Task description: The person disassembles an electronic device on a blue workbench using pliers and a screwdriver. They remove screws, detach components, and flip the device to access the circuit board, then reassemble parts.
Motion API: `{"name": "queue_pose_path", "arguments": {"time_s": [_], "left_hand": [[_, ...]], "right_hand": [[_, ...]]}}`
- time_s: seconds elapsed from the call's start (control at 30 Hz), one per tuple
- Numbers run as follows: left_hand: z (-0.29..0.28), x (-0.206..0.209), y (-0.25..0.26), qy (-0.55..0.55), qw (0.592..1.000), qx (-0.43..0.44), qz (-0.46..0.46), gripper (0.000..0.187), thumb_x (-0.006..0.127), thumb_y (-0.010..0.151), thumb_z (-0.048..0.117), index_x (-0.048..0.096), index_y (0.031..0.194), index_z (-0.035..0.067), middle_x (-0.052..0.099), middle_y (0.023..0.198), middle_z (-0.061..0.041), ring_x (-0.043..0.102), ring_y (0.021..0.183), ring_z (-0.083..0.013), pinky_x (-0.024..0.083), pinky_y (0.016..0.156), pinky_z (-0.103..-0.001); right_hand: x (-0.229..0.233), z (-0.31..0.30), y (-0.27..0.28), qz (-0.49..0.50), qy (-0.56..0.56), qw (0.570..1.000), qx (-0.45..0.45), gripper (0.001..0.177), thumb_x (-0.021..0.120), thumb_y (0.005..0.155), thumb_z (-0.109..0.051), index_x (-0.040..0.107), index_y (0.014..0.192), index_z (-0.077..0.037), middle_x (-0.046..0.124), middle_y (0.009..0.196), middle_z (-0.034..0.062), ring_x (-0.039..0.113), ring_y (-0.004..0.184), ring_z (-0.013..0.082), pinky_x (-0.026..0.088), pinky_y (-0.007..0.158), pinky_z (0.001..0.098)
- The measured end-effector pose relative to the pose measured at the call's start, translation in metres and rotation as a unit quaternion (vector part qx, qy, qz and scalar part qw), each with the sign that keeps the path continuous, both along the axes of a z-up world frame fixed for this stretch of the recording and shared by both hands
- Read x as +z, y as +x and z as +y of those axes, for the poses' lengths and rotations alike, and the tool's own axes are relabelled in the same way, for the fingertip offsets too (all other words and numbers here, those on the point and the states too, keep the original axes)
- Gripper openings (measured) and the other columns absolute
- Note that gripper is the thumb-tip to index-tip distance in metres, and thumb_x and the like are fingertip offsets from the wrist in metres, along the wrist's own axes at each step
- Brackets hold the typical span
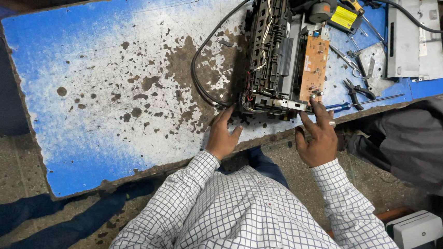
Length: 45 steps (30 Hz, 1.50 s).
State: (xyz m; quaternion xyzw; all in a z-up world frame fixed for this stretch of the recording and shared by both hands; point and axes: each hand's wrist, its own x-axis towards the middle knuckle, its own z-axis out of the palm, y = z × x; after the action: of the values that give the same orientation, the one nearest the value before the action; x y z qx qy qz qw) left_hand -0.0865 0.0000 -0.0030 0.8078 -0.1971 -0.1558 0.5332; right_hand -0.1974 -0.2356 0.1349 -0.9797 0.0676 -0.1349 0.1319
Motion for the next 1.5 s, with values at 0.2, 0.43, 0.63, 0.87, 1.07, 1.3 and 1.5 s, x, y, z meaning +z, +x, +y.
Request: {"name": "queue_pose_path", "arguments": {"time_s": [0.2, 0.43, 0.63, 0.87, 1.07, 1.3, 1.5], "left_hand": [[0.000, 0.006, 0.000, -0.009, 1.000, 0.006, 0.016, 0.072, 0.074, 0.090, 0.020, 0.042, 0.152, 0.001, 0.049, 0.153, -0.024, 0.049, 0.141, -0.0382, 0.037, 0.118, -0.047], [0.000, 0.011, -0.001, -0.026, 0.999, 0.011, 0.016, 0.072, 0.074, 0.090, 0.017, 0.042, 0.153, 0.001, 0.051, 0.152, -0.023, 0.051, 0.140, -0.0363, 0.040, 0.117, -0.044], [-0.003, 0.009, -0.002, -0.002, 1.000, 0.010, 0.026, 0.075, 0.075, 0.090, 0.019, 0.038, 0.153, 0.001, 0.050, 0.152, -0.023, 0.053, 0.137, -0.0368, 0.041, 0.115, -0.047], [-0.005, 0.010, -0.003, -0.033, 0.999, 0.014, 0.024, 0.076, 0.075, 0.092, 0.018, 0.035, 0.154, 0.000, 0.050, 0.151, -0.025, 0.053, 0.137, -0.0386, 0.043, 0.114, -0.048], [-0.005, 0.007, -0.003, -0.037, 0.996, 0.008, 0.076, 0.077, 0.072, 0.091, 0.020, 0.032, 0.155, 0.004, 0.049, 0.152, -0.023, 0.054, 0.136, -0.0377, 0.048, 0.111, -0.047], [-0.006, 0.005, -0.003, -0.045, 0.997, 0.011, 0.060, 0.076, 0.073, 0.093, 0.018, 0.032, 0.155, 0.001, 0.049, 0.152, -0.026, 0.052, 0.138, -0.0400, 0.042, 0.116, -0.048], [-0.006, 0.008, -0.003, -0.049, 0.996, 0.016, 0.078, 0.076, 0.072, 0.092, 0.019, 0.033, 0.155, 0.001, 0.052, 0.151, -0.024, 0.057, 0.135, -0.0371, 0.045, 0.114, -0.045]], "right_hand": [[0.000, 0.001, 0.001, -0.001, 0.003, 1.000, 0.000, 0.047, 0.074, 0.076, -0.006, 0.071, 0.123, -0.004, 0.046, 0.160, 0.0156, 0.044, 0.149, 0.0388, 0.031, 0.126, 0.0560], [0.000, 0.001, 0.001, -0.001, 0.000, 1.000, 0.000, 0.046, 0.074, 0.077, -0.006, 0.071, 0.122, -0.003, 0.046, 0.159, 0.0162, 0.044, 0.148, 0.0395, 0.030, 0.126, 0.0562], [-0.001, 0.001, 0.002, 0.008, -0.004, 1.000, -0.009, 0.046, 0.073, 0.076, -0.005, 0.072, 0.122, -0.003, 0.046, 0.160, 0.0159, 0.043, 0.149, 0.0384, 0.030, 0.126, 0.0564], [0.000, 0.002, 0.001, 0.007, 0.000, 1.000, -0.007, 0.045, 0.073, 0.076, -0.005, 0.072, 0.121, -0.003, 0.046, 0.159, 0.0162, 0.043, 0.149, 0.0389, 0.030, 0.126, 0.0563], [0.003, 0.003, 0.002, 0.003, 0.007, 1.000, -0.007, 0.047, 0.072, 0.075, -0.004, 0.072, 0.122, -0.002, 0.047, 0.159, 0.0169, 0.044, 0.149, 0.0390, 0.030, 0.126, 0.0564], [0.003, 0.005, 0.003, -0.004, 0.009, 1.000, -0.011, 0.045, 0.074, 0.076, -0.004, 0.072, 0.121, -0.003, 0.048, 0.158, 0.0160, 0.045, 0.148, 0.0383, 0.031, 0.125, 0.0558], [0.001, 0.003, 0.002, 0.003, 0.003, 1.000, -0.013, 0.044, 0.074, 0.076, -0.004, 0.073, 0.121, -0.003, 0.048, 0.158, 0.0165, 0.044, 0.148, 0.0379, 0.031, 0.126, 0.0555]]}}
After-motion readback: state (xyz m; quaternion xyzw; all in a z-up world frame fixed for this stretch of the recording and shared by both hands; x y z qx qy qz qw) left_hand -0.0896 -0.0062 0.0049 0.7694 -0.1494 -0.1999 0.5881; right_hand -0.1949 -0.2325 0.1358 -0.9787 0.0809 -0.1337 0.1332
